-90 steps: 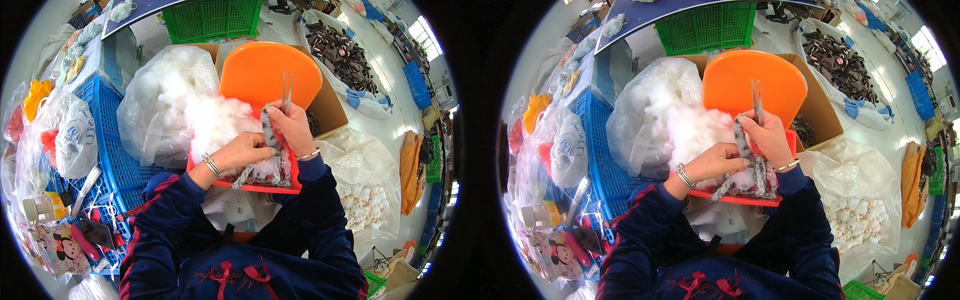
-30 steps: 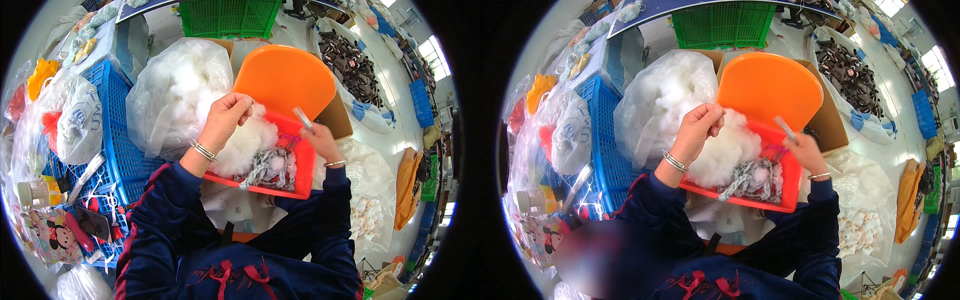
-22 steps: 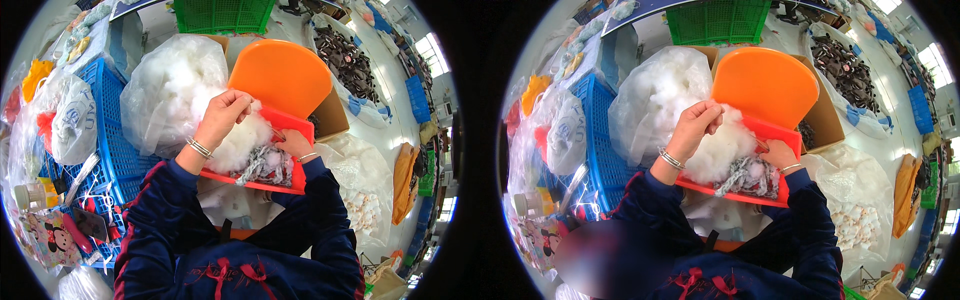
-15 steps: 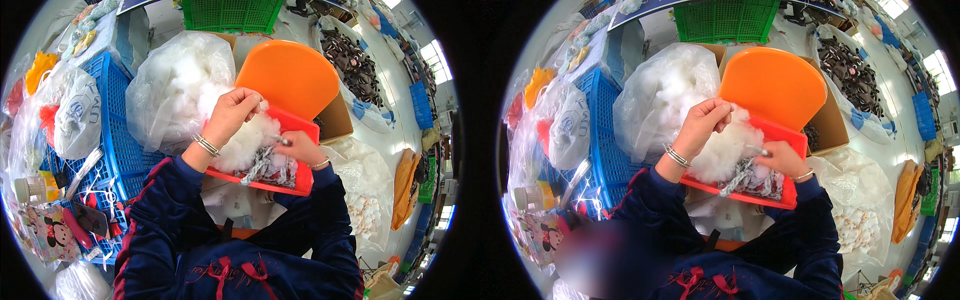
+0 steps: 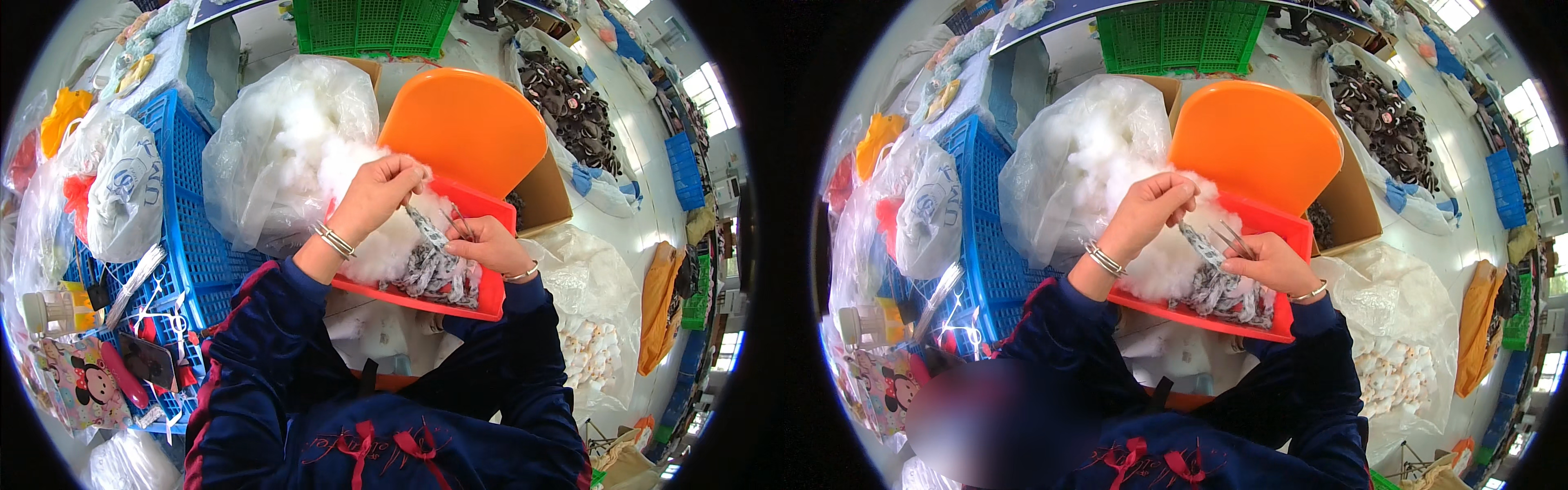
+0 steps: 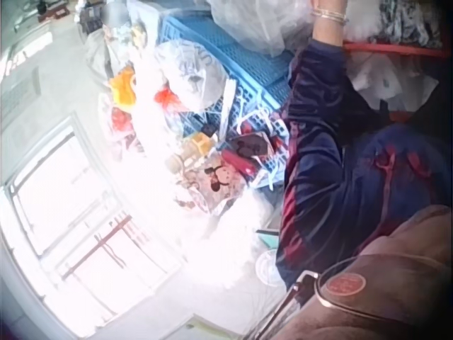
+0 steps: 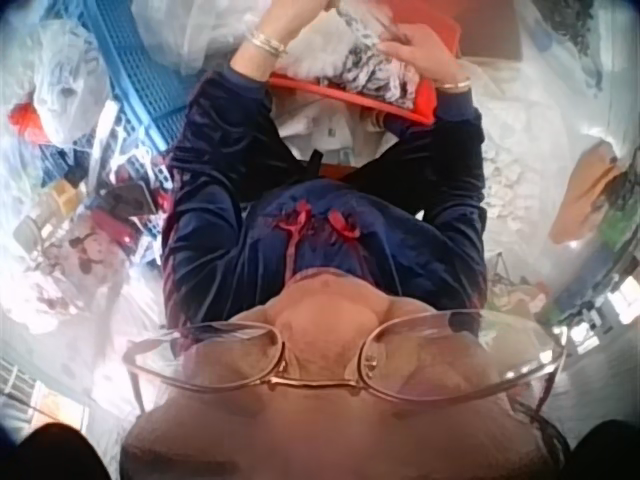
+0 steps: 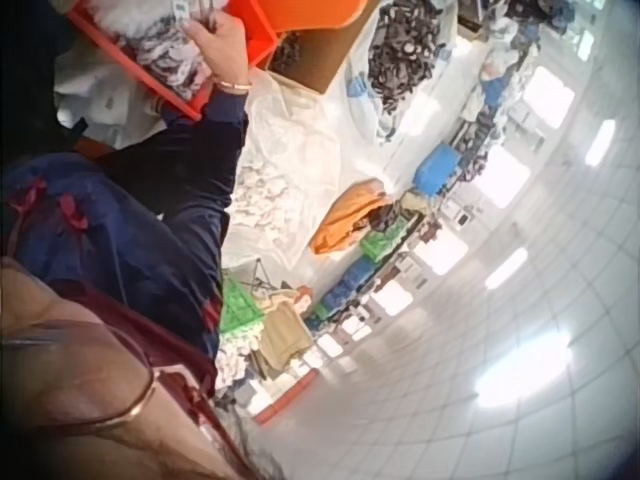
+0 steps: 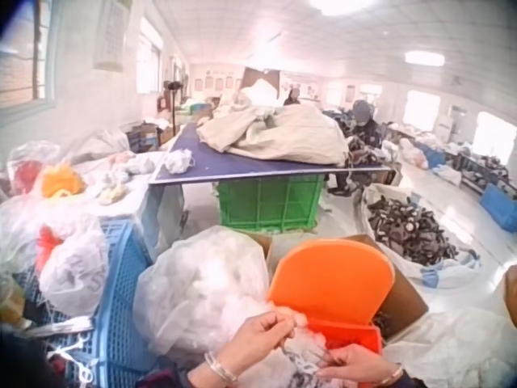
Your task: The person repeatedly inserts white cotton-like filling into a gray textile strip using a metal hook tool. The person holds the textile in one hand and uses the hook to pull and pack the filling into the strip, then places the stuffed portion into a red tray.
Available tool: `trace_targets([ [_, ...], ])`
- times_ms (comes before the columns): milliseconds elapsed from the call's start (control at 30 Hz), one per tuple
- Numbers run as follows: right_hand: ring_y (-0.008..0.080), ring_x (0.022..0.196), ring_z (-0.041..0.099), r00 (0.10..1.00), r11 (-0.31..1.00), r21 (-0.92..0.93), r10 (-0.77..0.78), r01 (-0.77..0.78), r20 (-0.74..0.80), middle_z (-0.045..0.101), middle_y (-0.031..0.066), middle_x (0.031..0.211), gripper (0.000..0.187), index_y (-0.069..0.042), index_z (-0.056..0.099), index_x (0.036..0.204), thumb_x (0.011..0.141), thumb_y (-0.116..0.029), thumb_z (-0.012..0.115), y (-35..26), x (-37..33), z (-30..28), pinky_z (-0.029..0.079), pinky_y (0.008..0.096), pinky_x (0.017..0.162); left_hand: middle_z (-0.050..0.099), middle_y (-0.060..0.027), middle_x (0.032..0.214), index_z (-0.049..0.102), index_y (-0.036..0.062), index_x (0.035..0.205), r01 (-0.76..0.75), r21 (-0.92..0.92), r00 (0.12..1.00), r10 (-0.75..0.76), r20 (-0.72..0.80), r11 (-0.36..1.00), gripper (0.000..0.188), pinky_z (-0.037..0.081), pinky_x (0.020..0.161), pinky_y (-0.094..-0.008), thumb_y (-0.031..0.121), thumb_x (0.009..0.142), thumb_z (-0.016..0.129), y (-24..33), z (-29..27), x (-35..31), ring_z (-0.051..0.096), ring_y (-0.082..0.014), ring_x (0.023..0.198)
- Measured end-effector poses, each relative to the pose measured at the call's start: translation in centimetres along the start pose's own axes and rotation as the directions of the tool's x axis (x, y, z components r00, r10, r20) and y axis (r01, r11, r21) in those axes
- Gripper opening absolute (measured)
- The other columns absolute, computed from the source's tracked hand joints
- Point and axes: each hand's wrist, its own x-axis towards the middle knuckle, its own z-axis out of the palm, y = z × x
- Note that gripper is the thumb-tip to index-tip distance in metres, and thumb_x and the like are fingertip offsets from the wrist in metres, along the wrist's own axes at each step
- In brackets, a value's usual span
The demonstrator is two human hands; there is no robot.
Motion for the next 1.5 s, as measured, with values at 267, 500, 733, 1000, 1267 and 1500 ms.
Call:
trace_targets([
  [267, 0.0018, 0.069, 0.051, 0.991, 0.994, 0.023, -0.108, 0.11, -0.073, 0.06, -0.0043, 0.078, 0.015, -0.001, 0.066, 0.093, 0.085, -0.011, 0.073, -1.0, -0.7, -0.9, 0.041, 0.0193, 0.061, 0.064, 0.001, 0.08, 0.07, 0.0045, 0.092, 0.166, 0.107, 0.986, -0.165, -0.024, 0.98, 0.049, 0.043, 0.06, -0.0213, 0.047, 0.099, 0.045, 0.7, 0.6, -0.7, 0.054, -0.0078, 0.065],
  [500, 0.0007, 0.062, 0.048, 0.99, 0.997, 0.041, -0.062, 0.067, -0.124, 0.056, -0.006, 0.071, 0.017, -0.003, 0.064, 0.087, 0.085, -0.016, 0.074, -1.2, -0.6, -0.8, 0.037, 0.018, 0.056, 0.06, 0.0012, 0.067, 0.069, 0.0036, 0.085, 0.059, 0.121, 0.987, -0.076, 0.141, 0.991, 0.026, 0.042, 0.055, -0.0206, 0.028, 0.092, 0.065, 0.0, 0.9, -0.6, 0.051, -0.0052, 0.057],
  [733, 0.0006, 0.055, 0.045, 0.996, 0.969, 0.245, -0.023, 0.042, -0.083, 0.054, -0.006, 0.068, 0.017, -0.005, 0.062, 0.086, 0.084, -0.017, 0.074, -0.4, -0.3, -1.2, 0.032, 0.017, 0.049, 0.057, 0.0029, 0.065, 0.068, 0.0042, 0.082, -0.012, 0.033, 0.999, 0.014, -0.048, 0.999, 0.024, 0.04, 0.055, -0.0202, 0.027, 0.09, 0.068, 0.6, 0.3, -0.2, 0.048, -0.0039, 0.059],
  [1000, 0.0001, 0.057, 0.044, 0.993, 0.952, 0.29, -0.077, 0.101, -0.092, 0.055, -0.0055, 0.073, 0.014, -0.005, 0.06, 0.091, 0.085, -0.013, 0.07, -0.6, -0.3, -1.3, 0.033, 0.0164, 0.05, 0.057, 0.0024, 0.069, 0.069, 0.0031, 0.089, -0.015, -0.03, 0.998, 0.013, -0.068, 0.999, 0.02, 0.041, 0.06, -0.02, 0.022, 0.092, 0.063, 0.6, 0.2, -0.3, 0.049, -0.004, 0.062],
  [1267, 0.0019, 0.057, 0.037, 0.99, 0.842, 0.522, -0.133, 0.138, -0.047, 0.054, -0.0038, 0.08, 0.016, -0.001, 0.059, 0.105, 0.093, -0.012, 0.061, -1.7, 0.3, 0.4, 0.031, 0.018, 0.052, 0.06, 0.0025, 0.089, 0.063, 0.0039, 0.114, -0.031, 0.031, 0.929, 0.018, 0.369, 0.999, 0.027, 0.045, 0.067, -0.0217, 0.002, 0.088, 0.057, -0.9, 2.4, -1.4, 0.051, -0.0045, 0.074],
  [1500, 0.0021, 0.056, 0.041, 0.986, 0.857, 0.499, -0.049, 0.124, -0.161, 0.056, -0.0034, 0.081, 0.017, -0.002, 0.059, 0.105, 0.096, -0.016, 0.057, -2.2, 0.3, 1.1, 0.034, 0.0184, 0.053, 0.061, 0.0037, 0.082, 0.065, 0.0041, 0.101, -0.074, 0.01, 0.981, 0.071, 0.183, 0.997, 0.016, 0.044, 0.063, -0.0201, 0.015, 0.09, 0.066, -1.1, 2.1, -0.9, 0.053, -0.0033, 0.071],
])
